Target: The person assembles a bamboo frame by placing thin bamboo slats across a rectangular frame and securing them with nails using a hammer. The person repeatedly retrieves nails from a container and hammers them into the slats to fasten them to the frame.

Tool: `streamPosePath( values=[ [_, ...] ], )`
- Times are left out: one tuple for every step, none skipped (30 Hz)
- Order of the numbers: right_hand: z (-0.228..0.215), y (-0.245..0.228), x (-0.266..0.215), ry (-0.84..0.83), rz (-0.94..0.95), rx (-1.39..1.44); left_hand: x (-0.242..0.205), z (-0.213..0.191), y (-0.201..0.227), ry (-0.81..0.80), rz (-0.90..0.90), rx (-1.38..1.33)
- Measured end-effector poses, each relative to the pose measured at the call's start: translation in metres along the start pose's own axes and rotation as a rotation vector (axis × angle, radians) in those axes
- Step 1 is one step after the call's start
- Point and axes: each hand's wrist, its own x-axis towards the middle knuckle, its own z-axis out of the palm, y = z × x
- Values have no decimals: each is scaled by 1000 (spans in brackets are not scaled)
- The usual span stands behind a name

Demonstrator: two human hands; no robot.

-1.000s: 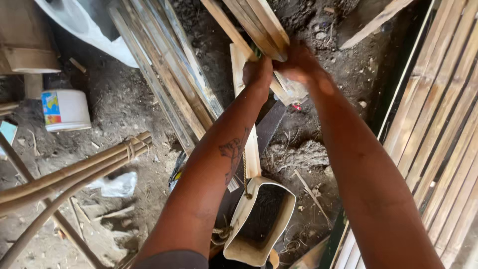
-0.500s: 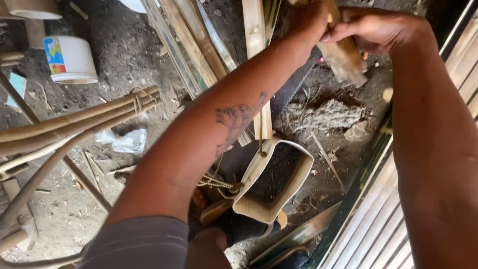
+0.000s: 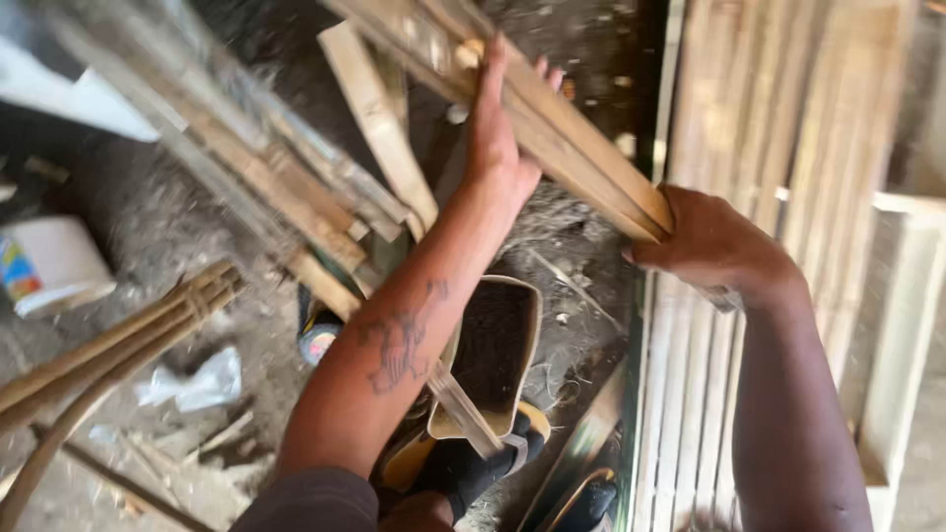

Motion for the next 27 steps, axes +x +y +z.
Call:
streamPosePath(
  values=[
    [-1, 17, -15, 24, -7, -41, -13, 5, -16, 5, -37, -5],
    [-1, 32, -29, 47, -13, -83, -26, 10, -34, 11, -74, -9],
    [3, 45, -42, 217, -144, -173, -40, 16, -52, 17, -116, -9],
    [8, 55, -54, 386, -271, -271, -55, 22, -71, 0, -136, -27],
    [12, 63, -69, 560, -396, -376, -71, 29, -87, -23, -156, -43],
    [20, 68, -84, 597, -252, -382, -88, 35, -99, -44, -176, -59],
    [29, 68, -98, 632, -112, -388, -106, 40, -108, -47, -242, -3],
    [38, 68, -114, 664, 29, -391, -129, 42, -115, -50, -307, 55],
    [38, 69, -129, 544, 194, -389, -149, 42, -117, -60, -353, 104],
    [39, 69, -146, 422, 358, -377, -173, 37, -117, -145, -373, 302],
    [41, 70, -161, 283, 505, -367, -197, 28, -115, -210, -376, 494],
    [42, 73, -180, 324, 506, -354, -218, 21, -114, -347, -402, 657],
    [50, 77, -200, 345, 500, -339, -240, 8, -111, -465, -429, 825],
    [59, 80, -217, 367, 494, -324, -256, -2, -106, -842, -425, 1336],
    [63, 80, -225, 378, 467, -314, -264, -4, -100, -1228, -367, 1850],
    [68, 80, -231, 389, 441, -305, -276, -13, -91, -1533, -470, 1927],
    [72, 78, -235, 398, 408, -302, -289, -23, -83, -1836, -579, 1977],
    [77, 76, -237, 389, 414, -284, -296, -32, -73, -1822, -773, 2021],
    [80, 74, -236, 379, 417, -267, -299, -42, -63, -1792, -971, 2054],
    [83, 73, -234, 368, 420, -252, -299, -49, -54, -1788, -1023, 2054],
    [89, 74, -232, 358, 410, -229, -299, -57, -47, -1786, -1085, 2045],
    [92, 76, -229, 348, 399, -206, -300, -65, -41, -1783, -1147, 2034],
    [94, 80, -226, 345, 392, -181, -301, -71, -35, -1805, -1072, 2056],
    [94, 85, -223, 356, 376, -202, -303, -74, -29, -1827, -996, 2076],
    [97, 90, -219, 359, 362, -219, -306, -76, -24, -1849, -933, 2091],
    [98, 96, -214, 362, 348, -235, -308, -73, -21, -1801, -851, 2149],
    [102, 102, -210, 369, 311, -226, -310, -68, -17, -1758, -779, 2209]
  ],
)
